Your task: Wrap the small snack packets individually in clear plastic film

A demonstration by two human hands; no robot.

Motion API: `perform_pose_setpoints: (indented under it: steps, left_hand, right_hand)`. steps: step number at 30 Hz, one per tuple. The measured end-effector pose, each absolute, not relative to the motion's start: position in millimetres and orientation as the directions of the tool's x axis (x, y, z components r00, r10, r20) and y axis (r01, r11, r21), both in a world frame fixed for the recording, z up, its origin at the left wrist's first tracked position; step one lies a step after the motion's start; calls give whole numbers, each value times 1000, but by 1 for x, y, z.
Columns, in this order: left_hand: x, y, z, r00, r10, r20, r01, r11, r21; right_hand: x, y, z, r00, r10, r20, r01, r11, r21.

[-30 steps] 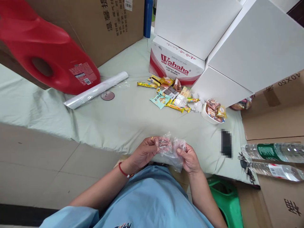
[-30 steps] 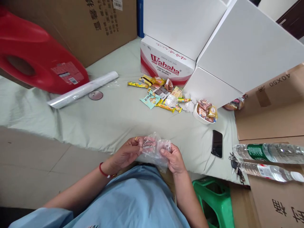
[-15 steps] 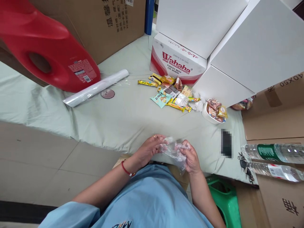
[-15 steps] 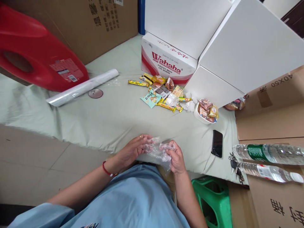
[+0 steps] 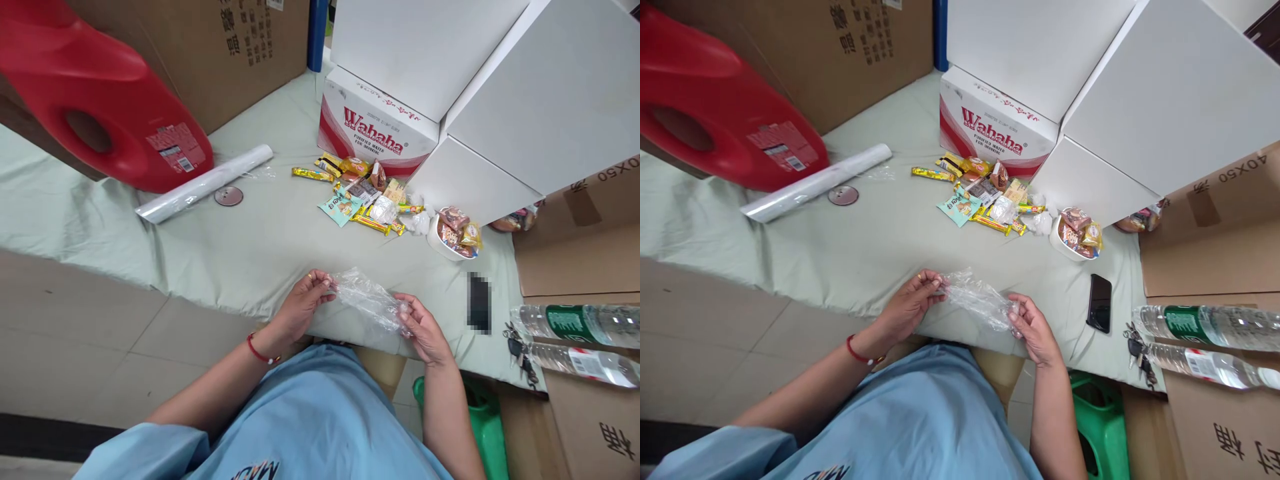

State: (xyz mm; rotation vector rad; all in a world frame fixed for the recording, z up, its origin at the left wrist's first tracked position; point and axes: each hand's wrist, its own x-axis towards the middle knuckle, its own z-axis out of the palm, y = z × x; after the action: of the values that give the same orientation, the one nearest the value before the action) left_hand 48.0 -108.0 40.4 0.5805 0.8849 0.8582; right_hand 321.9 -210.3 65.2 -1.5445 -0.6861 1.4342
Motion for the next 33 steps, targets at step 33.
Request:
perform_pose_setpoints:
  steps: [33]
  left_hand:
    - [47, -117, 60, 368, 849, -379, -282, 490, 825]
  right_hand:
    - [250, -196, 60, 339, 938, 77, 326, -41, -944]
